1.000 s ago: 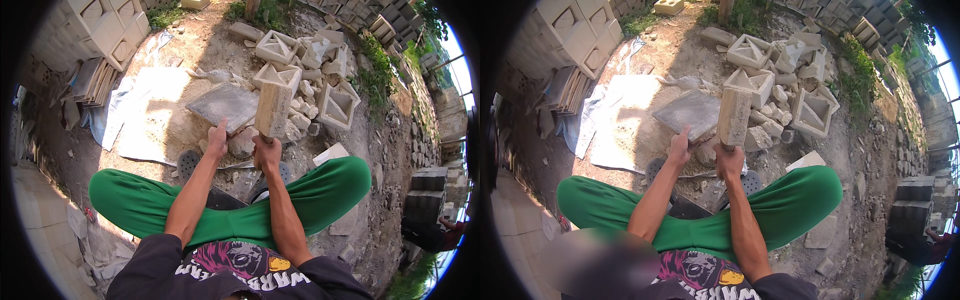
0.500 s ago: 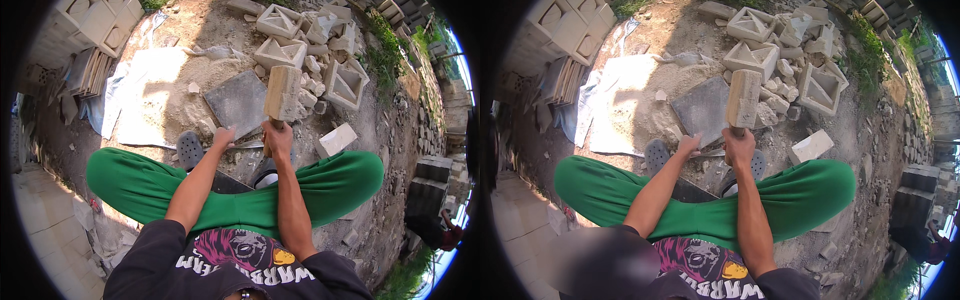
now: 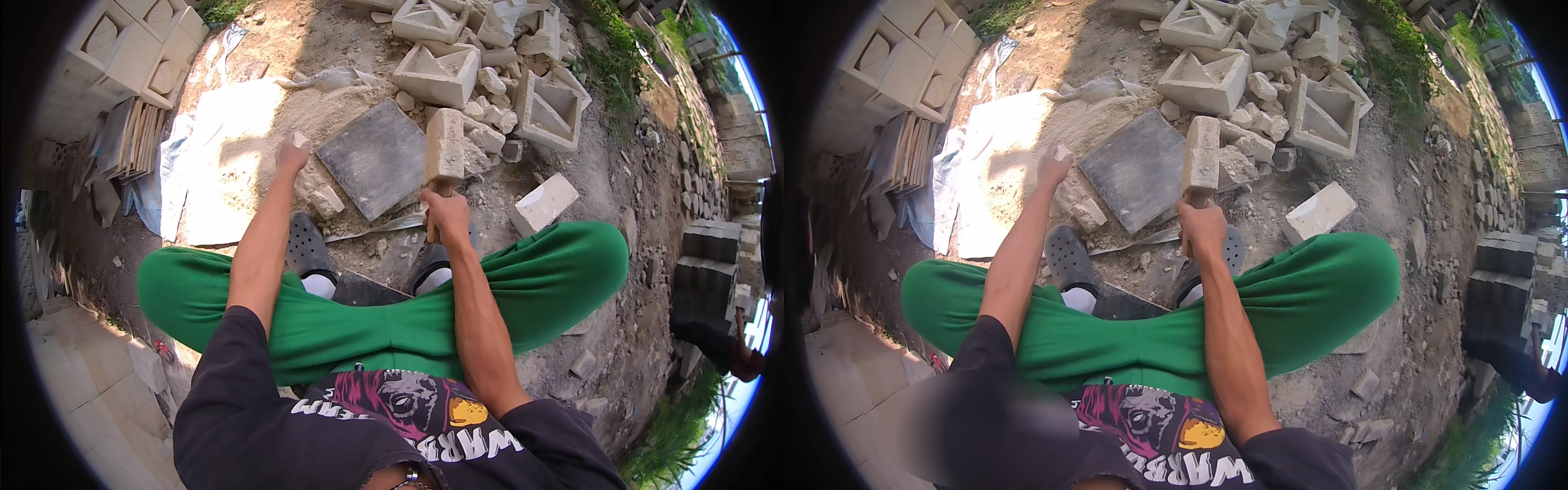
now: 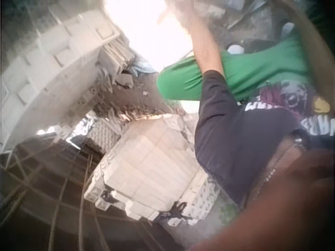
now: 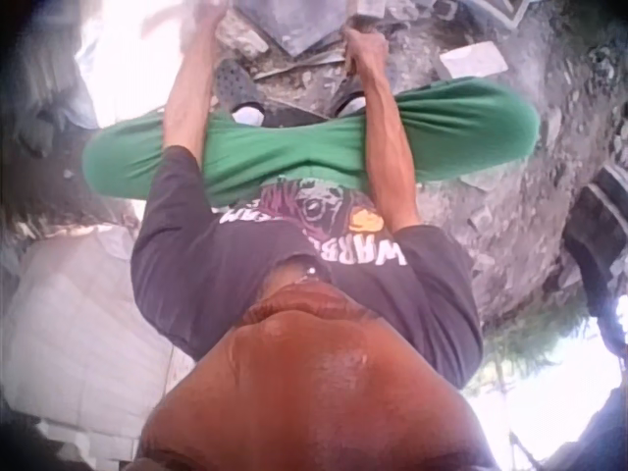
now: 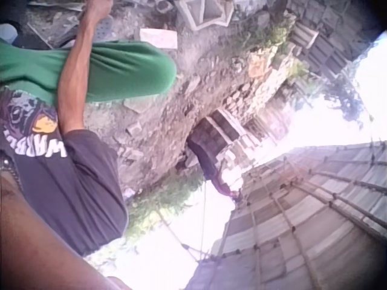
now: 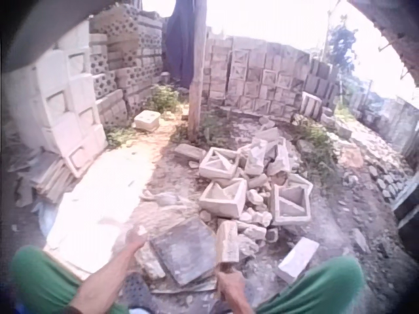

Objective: The person sits on the ground and repeatedly strikes a stone block with a wooden mallet to break it into smaller pieces. The person handles the stone block and mallet, breaking it down over time.

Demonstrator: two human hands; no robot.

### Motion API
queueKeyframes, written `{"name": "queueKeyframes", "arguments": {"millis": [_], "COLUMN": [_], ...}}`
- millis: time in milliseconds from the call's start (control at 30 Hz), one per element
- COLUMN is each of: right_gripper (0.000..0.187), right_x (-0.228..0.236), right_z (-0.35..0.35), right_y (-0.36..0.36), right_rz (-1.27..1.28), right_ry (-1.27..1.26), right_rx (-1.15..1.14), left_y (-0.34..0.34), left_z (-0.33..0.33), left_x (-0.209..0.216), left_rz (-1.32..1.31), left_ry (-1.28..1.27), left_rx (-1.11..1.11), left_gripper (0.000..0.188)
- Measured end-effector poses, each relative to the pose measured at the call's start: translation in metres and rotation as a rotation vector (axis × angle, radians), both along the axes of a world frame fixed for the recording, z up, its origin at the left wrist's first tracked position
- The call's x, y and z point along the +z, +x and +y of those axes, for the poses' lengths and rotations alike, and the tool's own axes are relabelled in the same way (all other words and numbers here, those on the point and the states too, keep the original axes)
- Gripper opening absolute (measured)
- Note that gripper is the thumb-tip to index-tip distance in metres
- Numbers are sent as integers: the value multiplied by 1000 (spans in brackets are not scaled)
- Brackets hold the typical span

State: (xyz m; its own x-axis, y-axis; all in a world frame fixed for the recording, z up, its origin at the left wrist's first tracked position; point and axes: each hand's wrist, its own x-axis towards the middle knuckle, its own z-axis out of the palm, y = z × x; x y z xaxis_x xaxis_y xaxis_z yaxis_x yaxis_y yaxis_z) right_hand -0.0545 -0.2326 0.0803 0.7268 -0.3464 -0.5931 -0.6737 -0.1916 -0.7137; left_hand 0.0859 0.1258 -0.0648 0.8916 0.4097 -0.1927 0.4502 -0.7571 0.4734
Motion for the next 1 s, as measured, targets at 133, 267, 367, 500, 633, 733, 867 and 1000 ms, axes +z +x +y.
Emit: {"name": "queueKeyframes", "arguments": {"millis": [133, 267, 367, 500, 633, 733, 867, 1000], "right_gripper": [44, 39, 39, 38, 41, 42, 41, 39], "right_x": [-37, -35, -31, -26, -22, -35, -43, -81], "right_z": [-25, -34, -37, -41, -40, -42, -35, -38], "right_y": [-6, -8, -3, 3, 21, 26, 22, 23], "right_rz": [201, 165, 122, 70, 95, 149, 210, 148], "right_ry": [-83, -85, -113, -126, -105, -96, -166, -282], "right_rx": [65, -58, -119, -127, -25, 16, 81, 80], "left_y": [-2, -1, 3, 5, -8, -12, -12, -2], "left_z": [-14, -30, -29, -15, -21, -51, -60, -44], "left_x": [-12, 1, -1, -8, -11, 7, 12, -11], "left_rz": [-25, 73, 32, 118, -61, -162, -224, -169], "left_ry": [-71, -85, -62, -136, -187, -269, -353, -403], "left_rx": [72, 187, 254, 163, 250, 205, -16, -198], "left_gripper": [65, 65, 68, 72, 68, 62, 58, 60]}}
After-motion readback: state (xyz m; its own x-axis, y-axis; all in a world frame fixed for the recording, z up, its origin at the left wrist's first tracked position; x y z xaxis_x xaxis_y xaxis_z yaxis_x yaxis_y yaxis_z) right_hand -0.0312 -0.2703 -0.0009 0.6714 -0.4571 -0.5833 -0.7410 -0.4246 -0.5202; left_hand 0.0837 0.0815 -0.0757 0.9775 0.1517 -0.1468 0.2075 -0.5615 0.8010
